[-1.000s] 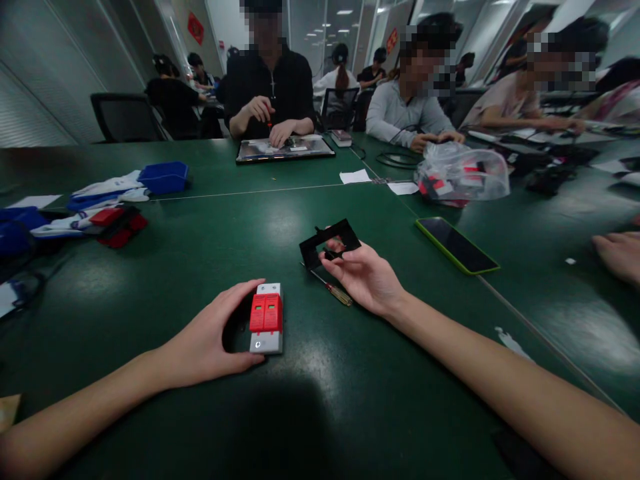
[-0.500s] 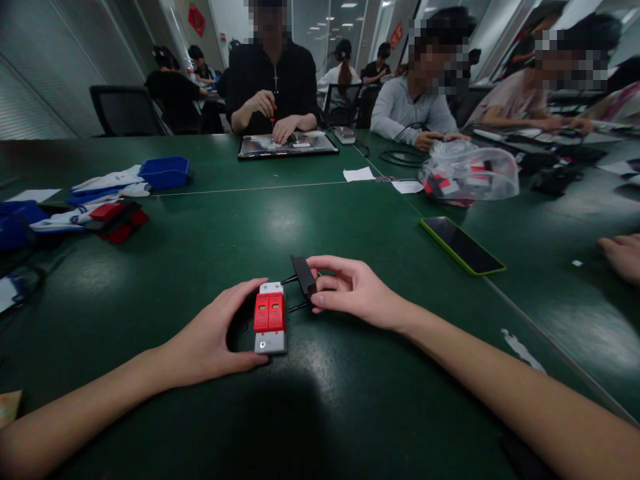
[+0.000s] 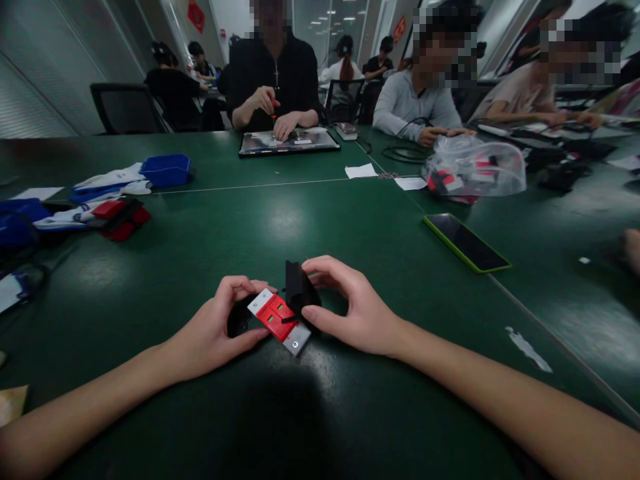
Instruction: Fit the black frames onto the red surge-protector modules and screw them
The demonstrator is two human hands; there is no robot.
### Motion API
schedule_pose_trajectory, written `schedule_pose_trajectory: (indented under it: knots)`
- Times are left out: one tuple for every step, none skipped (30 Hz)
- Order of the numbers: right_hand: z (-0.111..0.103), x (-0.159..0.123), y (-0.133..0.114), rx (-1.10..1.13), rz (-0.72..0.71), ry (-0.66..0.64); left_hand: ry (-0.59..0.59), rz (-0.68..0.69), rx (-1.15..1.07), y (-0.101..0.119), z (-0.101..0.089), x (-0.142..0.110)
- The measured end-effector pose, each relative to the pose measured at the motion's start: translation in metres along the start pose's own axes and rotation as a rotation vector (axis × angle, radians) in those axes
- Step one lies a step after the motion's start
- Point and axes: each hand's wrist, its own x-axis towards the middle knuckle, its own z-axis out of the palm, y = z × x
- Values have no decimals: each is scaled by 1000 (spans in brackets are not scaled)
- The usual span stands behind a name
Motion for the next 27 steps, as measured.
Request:
schedule_pose_trajectory:
  knots:
    - [1,0,-2,-36,-10,9,-3,5,10,0,0,0]
    - [2,0,-5,-81,-22,24,-5,6,21,1,0,0]
    - [4,0,-8,-131,-37,39,-5,2,34,2,-1,0]
    - [5,0,-12,-182,-50,51,-4,-4,49,2,-1,1]
    - [6,0,-15,-222,-62,54,-4,-9,63,3,-1,1]
    - [8,-1,-18,-250,-70,47,-2,-12,76,4,0,1]
    - [9,-1,-20,-268,-71,33,-2,-11,87,4,0,1]
    - [11,-2,-22,-281,-72,16,0,-7,97,5,0,2]
    - [13,-2,-23,-294,-76,0,3,-1,106,5,0,2]
    - [15,-3,-23,-313,-88,-12,6,3,114,5,0,2]
    - [17,-4,-22,-338,-106,-19,10,9,123,5,1,2]
    - [20,-4,-21,-365,-128,-22,15,15,132,5,1,3]
    - [22,-5,-19,-391,-147,-24,19,22,139,5,1,3]
    - [25,-5,-17,-409,-161,-27,19,28,141,4,1,3]
    - [27,-6,-15,-419,-168,-27,16,28,136,4,2,3]
    - [29,-6,-14,-424,-167,-29,13,25,125,3,1,2]
    - [31,-6,-12,-424,-166,-33,8,19,112,3,1,2]
    - [32,-6,-11,-423,-168,-39,1,15,100,3,0,1]
    - [33,-6,-10,-425,-170,-46,-4,17,94,2,-1,0]
    - [33,-6,-10,-426,-174,-52,-10,25,94,2,-2,0]
    - [33,-5,-9,-428,-178,-57,-17,38,99,1,-3,-1]
    - [33,-5,-9,-425,-185,-58,-27,51,106,1,-4,-1]
    - [33,-5,-8,-419,-192,-56,-37,63,110,1,-6,0]
    - [32,-5,-7,-408,-197,-55,-46,70,109,2,-7,0]
    - [32,-5,-5,-393,-200,-55,-55,75,102,3,-8,1]
    - [31,-5,-3,-375,-202,-56,-59,77,94,4,-9,1]
    - [31,-5,-1,-358,-199,-59,-60,81,85,5,-10,2]
